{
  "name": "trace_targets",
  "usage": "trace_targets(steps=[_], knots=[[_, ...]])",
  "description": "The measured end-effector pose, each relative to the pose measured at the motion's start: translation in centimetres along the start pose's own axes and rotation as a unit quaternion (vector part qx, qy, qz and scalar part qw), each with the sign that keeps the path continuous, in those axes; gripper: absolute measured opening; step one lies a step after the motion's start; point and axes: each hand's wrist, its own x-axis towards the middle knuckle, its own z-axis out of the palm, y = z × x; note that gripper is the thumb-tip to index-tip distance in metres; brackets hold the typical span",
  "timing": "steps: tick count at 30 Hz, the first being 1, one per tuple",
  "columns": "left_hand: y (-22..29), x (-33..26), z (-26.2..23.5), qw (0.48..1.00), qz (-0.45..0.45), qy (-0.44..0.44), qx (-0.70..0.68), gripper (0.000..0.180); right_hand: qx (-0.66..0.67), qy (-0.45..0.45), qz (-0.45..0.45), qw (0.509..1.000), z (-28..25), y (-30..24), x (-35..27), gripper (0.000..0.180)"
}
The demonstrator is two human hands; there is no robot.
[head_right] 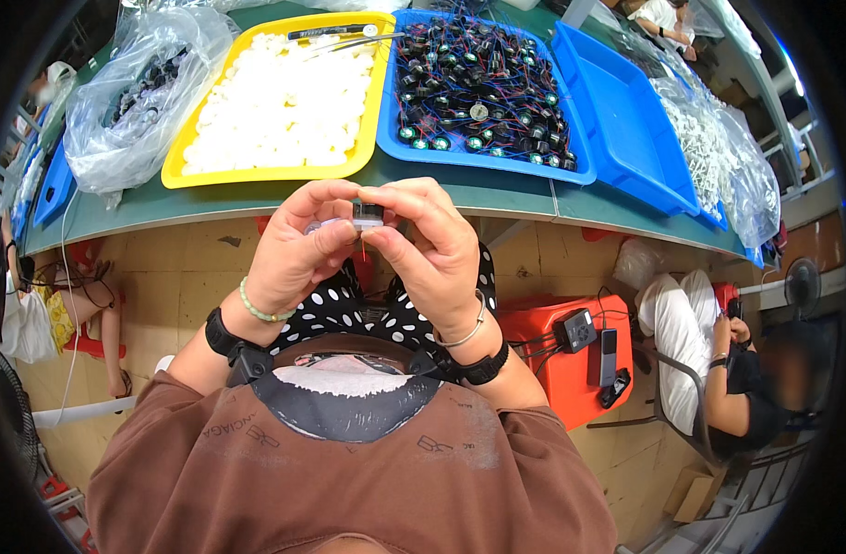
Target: The recorder is assembling small electronic components, specifically inserting small black cylindrical parts into white plastic housings.
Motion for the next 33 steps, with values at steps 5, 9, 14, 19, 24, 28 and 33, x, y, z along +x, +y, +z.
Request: trace_targets(steps=[5,9,14,19,24,28,33], knots=[[-0.4,-0.1,-0.5,0.996,0.037,-0.059,-0.063,0.024,0.053,-0.046,-0.037,0.997,-0.4,0.2,0.3,0.03],[0.3,0.1,-0.2,0.995,0.09,-0.036,0.018,0.023,0.272,-0.03,0.094,0.957,0.3,-0.2,0.2,0.026],[0.2,0.6,-1.3,0.942,0.261,-0.082,0.192,0.024,0.279,-0.038,0.08,0.956,0.4,0.3,0.3,0.019],[0.1,0.5,-0.6,0.965,0.219,-0.042,0.136,0.024,0.234,-0.032,0.125,0.964,0.1,0.3,0.4,0.023],[0.4,0.5,-0.1,0.969,0.197,-0.016,0.15,0.022,0.338,-0.021,0.167,0.926,0.7,0.3,0.3,0.022],[0.3,0.4,-0.5,0.938,0.251,-0.006,0.24,0.025,0.275,-0.019,0.112,0.955,0.8,0.7,0.4,0.02],[0.0,0.9,-0.7,0.946,0.227,0.012,0.229,0.027,0.371,-0.027,0.197,0.907,0.5,1.4,0.2,0.02]])
